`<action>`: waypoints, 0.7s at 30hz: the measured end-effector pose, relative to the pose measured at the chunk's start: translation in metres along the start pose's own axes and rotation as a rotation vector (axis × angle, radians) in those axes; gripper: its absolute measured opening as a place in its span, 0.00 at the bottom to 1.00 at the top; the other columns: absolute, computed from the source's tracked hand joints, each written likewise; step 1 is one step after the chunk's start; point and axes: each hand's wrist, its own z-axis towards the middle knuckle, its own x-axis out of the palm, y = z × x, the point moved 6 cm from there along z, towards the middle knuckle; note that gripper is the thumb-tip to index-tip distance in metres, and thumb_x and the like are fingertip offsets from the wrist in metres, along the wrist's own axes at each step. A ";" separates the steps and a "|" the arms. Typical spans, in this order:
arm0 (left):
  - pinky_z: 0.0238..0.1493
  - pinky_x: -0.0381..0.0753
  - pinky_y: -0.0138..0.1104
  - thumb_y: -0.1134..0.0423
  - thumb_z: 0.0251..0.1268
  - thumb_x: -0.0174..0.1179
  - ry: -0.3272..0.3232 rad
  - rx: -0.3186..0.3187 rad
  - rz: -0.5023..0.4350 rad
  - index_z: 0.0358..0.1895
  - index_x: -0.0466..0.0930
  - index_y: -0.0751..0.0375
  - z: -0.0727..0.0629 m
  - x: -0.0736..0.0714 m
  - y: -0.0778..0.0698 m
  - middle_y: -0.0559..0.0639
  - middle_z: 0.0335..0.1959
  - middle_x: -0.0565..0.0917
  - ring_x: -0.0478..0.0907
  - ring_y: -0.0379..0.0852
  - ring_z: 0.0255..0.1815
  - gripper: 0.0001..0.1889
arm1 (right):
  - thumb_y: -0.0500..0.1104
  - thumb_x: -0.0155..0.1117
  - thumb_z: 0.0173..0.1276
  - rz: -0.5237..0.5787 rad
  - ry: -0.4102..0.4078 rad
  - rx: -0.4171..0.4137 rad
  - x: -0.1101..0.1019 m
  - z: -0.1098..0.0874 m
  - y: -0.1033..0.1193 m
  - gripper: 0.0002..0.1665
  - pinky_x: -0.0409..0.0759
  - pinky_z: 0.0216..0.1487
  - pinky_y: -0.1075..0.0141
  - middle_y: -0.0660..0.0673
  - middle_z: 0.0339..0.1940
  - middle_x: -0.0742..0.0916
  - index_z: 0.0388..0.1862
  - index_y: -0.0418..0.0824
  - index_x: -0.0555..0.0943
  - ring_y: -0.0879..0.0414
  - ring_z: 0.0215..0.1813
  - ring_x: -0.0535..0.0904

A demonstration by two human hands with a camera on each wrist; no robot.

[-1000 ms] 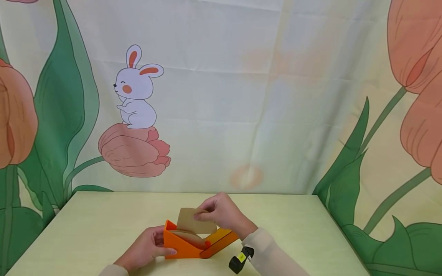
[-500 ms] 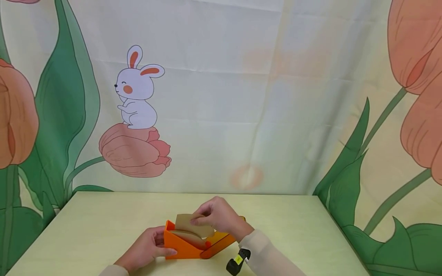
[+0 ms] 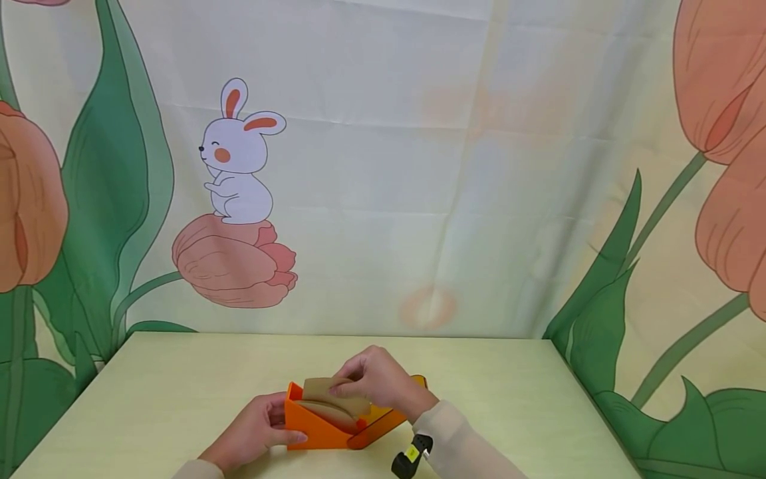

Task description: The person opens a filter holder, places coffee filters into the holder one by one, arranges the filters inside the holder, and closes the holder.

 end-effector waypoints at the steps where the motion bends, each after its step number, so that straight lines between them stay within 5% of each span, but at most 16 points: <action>1: 0.56 0.87 0.36 0.56 0.55 0.78 0.000 -0.001 0.001 0.67 0.76 0.66 0.000 0.000 0.000 0.57 0.57 0.87 0.87 0.50 0.54 0.36 | 0.44 0.79 0.61 0.000 0.004 0.003 0.001 0.000 0.000 0.02 0.76 0.29 0.72 0.57 0.29 0.91 0.34 0.50 0.94 0.63 0.28 0.76; 21: 0.54 0.87 0.34 0.57 0.56 0.77 0.008 0.025 -0.028 0.67 0.76 0.67 0.001 0.000 0.002 0.57 0.57 0.87 0.87 0.50 0.54 0.36 | 0.44 0.70 0.71 -0.085 0.129 0.038 0.017 -0.003 -0.002 0.08 0.76 0.33 0.73 0.49 0.35 0.92 0.42 0.43 0.92 0.63 0.30 0.75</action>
